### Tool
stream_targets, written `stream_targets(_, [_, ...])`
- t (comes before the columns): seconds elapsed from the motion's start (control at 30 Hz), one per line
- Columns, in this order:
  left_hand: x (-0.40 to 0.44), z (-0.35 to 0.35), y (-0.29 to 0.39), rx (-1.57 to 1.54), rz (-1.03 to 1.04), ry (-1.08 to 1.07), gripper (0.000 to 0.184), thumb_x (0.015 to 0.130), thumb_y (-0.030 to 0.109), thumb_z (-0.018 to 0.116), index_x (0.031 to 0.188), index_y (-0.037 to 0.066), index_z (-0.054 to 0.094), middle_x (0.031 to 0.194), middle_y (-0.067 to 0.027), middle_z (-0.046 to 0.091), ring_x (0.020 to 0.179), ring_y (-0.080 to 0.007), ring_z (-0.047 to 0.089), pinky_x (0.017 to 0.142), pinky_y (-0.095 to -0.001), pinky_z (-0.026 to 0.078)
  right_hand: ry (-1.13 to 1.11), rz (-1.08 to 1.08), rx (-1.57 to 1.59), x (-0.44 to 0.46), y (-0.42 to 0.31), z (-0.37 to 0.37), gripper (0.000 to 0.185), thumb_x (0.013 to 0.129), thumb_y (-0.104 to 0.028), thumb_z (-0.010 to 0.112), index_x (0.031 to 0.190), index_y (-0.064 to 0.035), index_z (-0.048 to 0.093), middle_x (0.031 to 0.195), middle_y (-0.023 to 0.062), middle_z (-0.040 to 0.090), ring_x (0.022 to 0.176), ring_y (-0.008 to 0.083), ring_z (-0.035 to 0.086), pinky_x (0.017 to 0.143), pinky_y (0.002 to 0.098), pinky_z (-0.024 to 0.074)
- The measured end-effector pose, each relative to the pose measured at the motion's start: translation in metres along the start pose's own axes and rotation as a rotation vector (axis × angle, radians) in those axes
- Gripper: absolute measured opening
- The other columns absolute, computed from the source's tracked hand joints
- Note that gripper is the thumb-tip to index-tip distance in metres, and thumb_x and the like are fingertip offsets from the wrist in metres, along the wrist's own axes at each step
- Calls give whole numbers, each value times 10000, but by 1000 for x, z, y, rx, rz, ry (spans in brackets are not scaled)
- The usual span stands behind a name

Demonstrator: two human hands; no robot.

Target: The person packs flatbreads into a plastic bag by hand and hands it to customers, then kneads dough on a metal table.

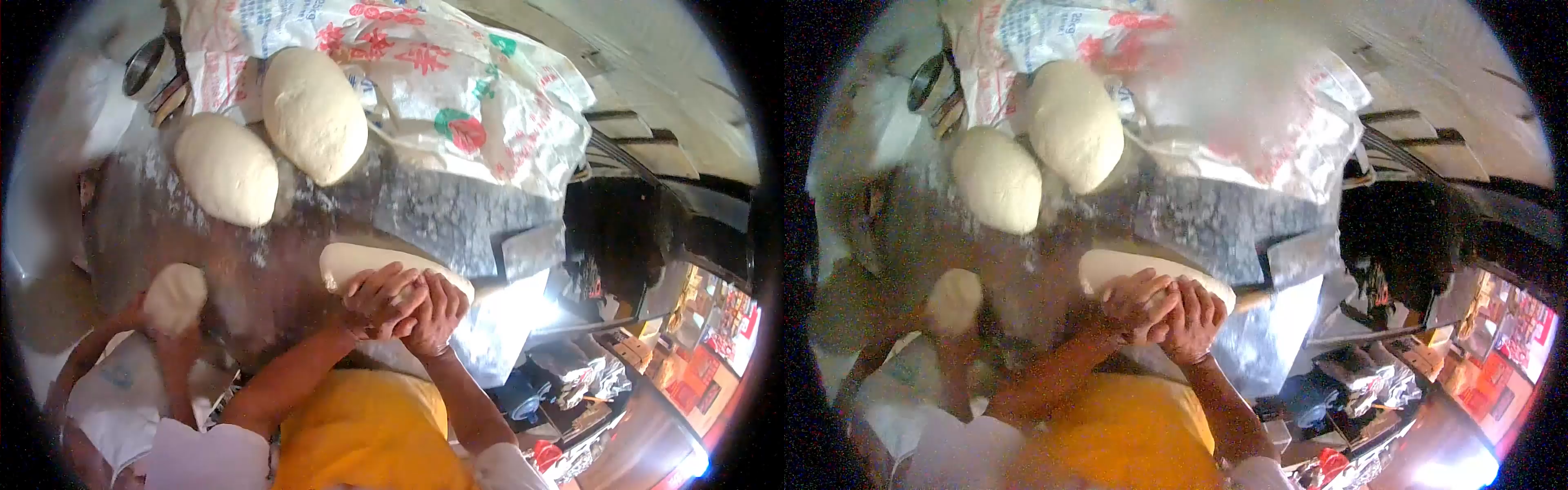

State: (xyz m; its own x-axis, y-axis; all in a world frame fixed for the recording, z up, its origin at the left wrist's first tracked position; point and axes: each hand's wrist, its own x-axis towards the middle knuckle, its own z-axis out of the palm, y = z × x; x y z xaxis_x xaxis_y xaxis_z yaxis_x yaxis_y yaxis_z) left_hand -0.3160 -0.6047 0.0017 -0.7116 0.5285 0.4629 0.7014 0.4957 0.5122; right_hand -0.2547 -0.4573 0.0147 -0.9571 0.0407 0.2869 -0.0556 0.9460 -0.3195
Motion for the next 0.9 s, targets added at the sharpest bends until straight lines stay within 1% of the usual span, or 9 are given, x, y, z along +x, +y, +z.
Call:
stream_targets(0.17, [87,28,-49,-24,-82,-106,527,853,355,660,1320,115,628,1266,-109,667,1098,-341,653,947,-493,484,-119,26,146,90,56,25,536,868,-303,632,1324,-23,596,1263,166,652,1116,365,631,962,494,450])
stream_targets(0.23, [113,42,-66,-46,-41,10,481,816,302,700,1243,83,661,1184,-124,695,1077,-340,656,941,-512,477,-132,-3,162,116,73,39,549,837,-313,643,1295,-16,589,1238,164,647,1051,355,624,916,483,465])
stream_targets(0.43, [134,48,-62,93,-150,41,312,916,369,651,1062,94,672,1010,-142,708,1025,-349,669,869,-513,493,-186,11,57,139,74,32,571,833,-396,735,1275,-63,595,1150,166,665,1050,384,621,892,488,493])
stream_targets(0.5, [128,15,-42,-41,-157,-84,366,945,445,617,1048,98,663,1050,-141,703,1031,-357,662,863,-541,491,-197,7,129,123,48,10,649,808,-422,776,1322,-80,576,1210,165,653,1051,393,618,917,489,484])
stream_targets(0.57, [137,-33,-13,-129,-424,-579,381,938,460,629,1044,94,649,1144,-145,680,1044,-357,656,871,-548,490,-194,-161,166,92,29,-49,714,779,-409,808,1352,-68,552,1265,169,625,1080,398,598,952,504,460])
stream_targets(0.63, [85,-41,3,-27,5,-141,363,902,410,693,1070,90,658,1134,-150,653,1043,-367,645,869,-564,484,-249,-77,161,57,10,-61,736,765,-307,801,1391,-39,521,1290,185,595,1142,402,561,979,517,433])
stream_targets(0.67, [53,-32,8,-55,50,42,428,893,369,702,1210,84,659,1189,-162,652,1076,-370,639,905,-566,475,-251,-38,136,37,1,-56,698,773,-285,782,1372,-24,537,1278,199,606,1118,408,581,964,510,446])
stream_targets(0.73, [-10,-9,9,15,12,38,516,905,311,684,1375,118,595,1335,-146,634,1175,-365,624,991,-554,448,-161,-77,9,1,-3,-26,527,882,-259,682,1327,2,577,1341,200,599,1197,392,585,1005,537,425])
stream_targets(0.9, [11,12,-25,108,99,10,513,953,482,544,1364,183,614,1345,-55,642,1198,-253,631,972,-456,457,-5,-103,-24,13,20,18,518,956,-351,570,1343,-6,578,1344,183,621,1228,373,591,1025,544,406])
